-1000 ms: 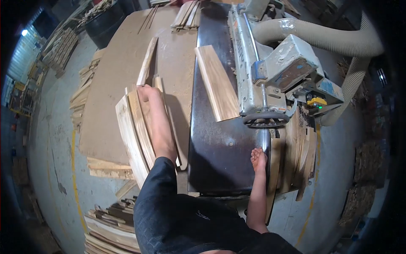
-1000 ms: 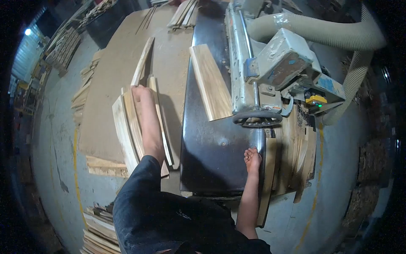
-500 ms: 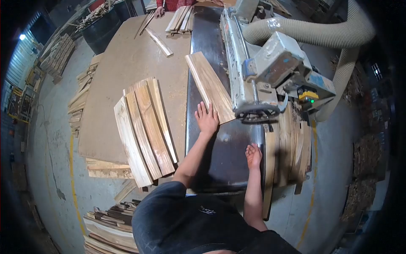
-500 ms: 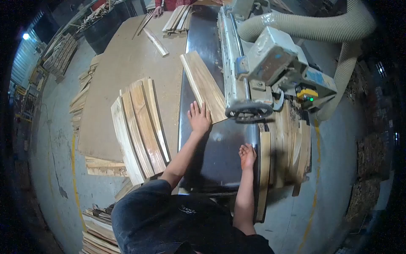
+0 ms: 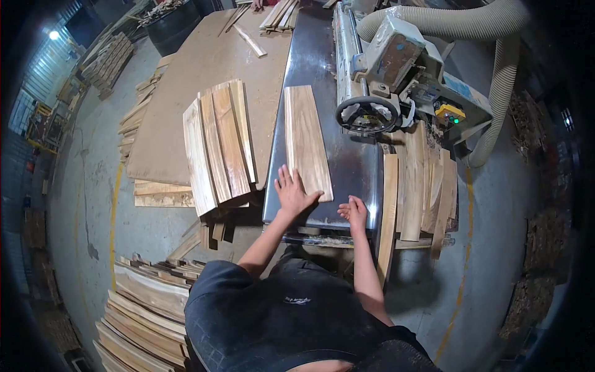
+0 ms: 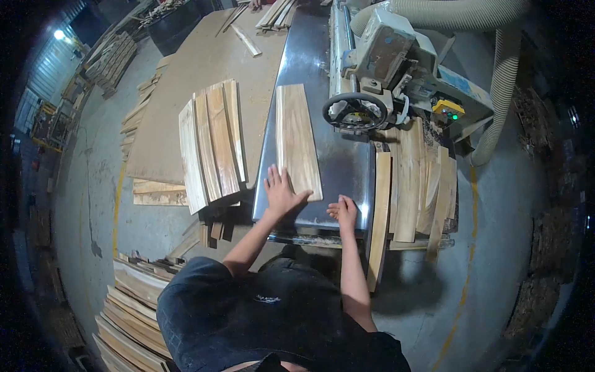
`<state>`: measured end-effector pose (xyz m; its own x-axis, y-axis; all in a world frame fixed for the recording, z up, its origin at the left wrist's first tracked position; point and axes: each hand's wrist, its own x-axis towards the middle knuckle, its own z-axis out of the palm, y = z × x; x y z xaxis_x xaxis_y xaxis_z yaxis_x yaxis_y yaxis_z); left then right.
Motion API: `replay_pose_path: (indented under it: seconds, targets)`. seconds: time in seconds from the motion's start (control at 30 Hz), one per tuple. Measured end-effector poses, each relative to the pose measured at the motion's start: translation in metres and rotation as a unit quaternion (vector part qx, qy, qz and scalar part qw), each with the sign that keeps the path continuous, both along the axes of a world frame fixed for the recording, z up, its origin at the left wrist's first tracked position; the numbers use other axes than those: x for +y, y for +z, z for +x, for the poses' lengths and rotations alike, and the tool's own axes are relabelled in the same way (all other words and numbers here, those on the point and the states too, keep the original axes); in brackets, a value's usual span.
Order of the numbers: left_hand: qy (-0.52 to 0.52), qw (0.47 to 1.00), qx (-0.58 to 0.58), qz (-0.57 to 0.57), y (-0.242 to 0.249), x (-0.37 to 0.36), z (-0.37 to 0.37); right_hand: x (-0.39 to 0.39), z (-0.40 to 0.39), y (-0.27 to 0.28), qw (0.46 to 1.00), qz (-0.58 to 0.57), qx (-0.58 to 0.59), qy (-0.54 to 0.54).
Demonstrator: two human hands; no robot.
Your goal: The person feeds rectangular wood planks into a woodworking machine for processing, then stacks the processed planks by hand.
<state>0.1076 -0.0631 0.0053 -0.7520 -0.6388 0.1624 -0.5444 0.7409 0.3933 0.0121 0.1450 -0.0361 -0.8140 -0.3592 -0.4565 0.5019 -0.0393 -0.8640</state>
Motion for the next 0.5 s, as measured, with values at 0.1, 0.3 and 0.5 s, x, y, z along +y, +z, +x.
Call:
replay_pose_path:
  seconds: [0.1, 0.3, 0.5]
  targets:
    - [0.007, 0.997, -0.056, 0.044, 0.006, 0.042, 0.01, 0.008, 0.01, 0.008, 1.0, 0.003, 0.01, 0.021]
    - [0.054, 0.997, 0.047, 0.018, -0.002, 0.062, -0.025, 0.006, 0.001, 0.011, 0.999, 0.041, -0.001, 0.033]
    - [0.142, 0.987, 0.049, 0.058, 0.01, -0.004, -0.109, 0.008, 0.012, 0.004, 0.998, 0.041, 0.039, -0.003]
